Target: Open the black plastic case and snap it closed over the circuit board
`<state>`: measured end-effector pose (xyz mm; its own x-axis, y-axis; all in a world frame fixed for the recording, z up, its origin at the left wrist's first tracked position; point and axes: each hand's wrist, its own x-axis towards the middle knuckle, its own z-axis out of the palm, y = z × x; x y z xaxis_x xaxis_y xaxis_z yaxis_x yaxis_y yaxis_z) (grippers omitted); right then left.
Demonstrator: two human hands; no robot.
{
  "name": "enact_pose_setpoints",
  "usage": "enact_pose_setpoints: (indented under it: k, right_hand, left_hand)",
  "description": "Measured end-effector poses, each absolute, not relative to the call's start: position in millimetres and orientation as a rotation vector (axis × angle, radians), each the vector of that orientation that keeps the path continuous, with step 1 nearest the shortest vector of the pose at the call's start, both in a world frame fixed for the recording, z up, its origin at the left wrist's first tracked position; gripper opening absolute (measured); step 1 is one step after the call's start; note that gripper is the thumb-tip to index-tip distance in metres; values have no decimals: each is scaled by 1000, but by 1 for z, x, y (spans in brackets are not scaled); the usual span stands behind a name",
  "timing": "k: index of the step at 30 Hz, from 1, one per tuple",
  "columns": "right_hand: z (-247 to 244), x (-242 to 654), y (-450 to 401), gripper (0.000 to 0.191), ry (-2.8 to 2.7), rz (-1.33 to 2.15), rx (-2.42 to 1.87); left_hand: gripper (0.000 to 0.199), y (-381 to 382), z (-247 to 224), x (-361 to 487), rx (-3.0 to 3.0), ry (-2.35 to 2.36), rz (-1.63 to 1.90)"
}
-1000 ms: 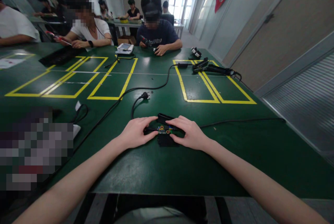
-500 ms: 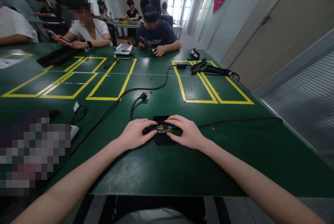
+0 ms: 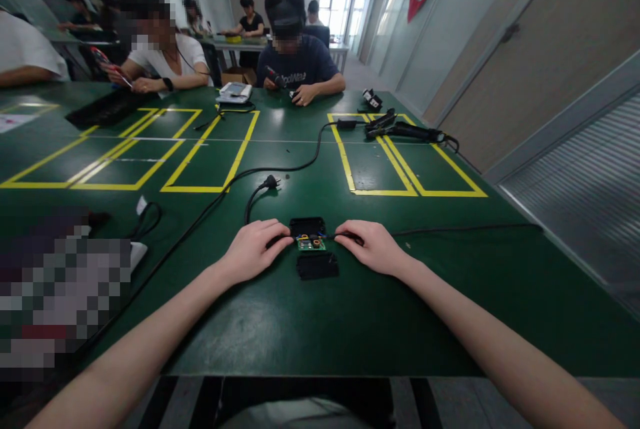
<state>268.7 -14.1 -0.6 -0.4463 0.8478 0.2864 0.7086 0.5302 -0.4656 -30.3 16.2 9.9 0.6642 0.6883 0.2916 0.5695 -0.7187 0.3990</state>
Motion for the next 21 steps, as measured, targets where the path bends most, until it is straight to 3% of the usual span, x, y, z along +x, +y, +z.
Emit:
enact_pose_setpoints:
  k: [6, 12, 21]
  right_hand:
    - [1, 274, -15, 31, -2356, 310, -1229]
    - [8, 278, -20, 39, -2426, 447, -1168]
    - [8, 277, -20, 29, -2431, 492, -1141]
  left_hand:
    - [36, 14, 12, -30, 2595, 957, 623]
    - [38, 7, 13, -30, 2503, 846, 531]
    - [27, 9, 6, -32, 2451, 880, 577]
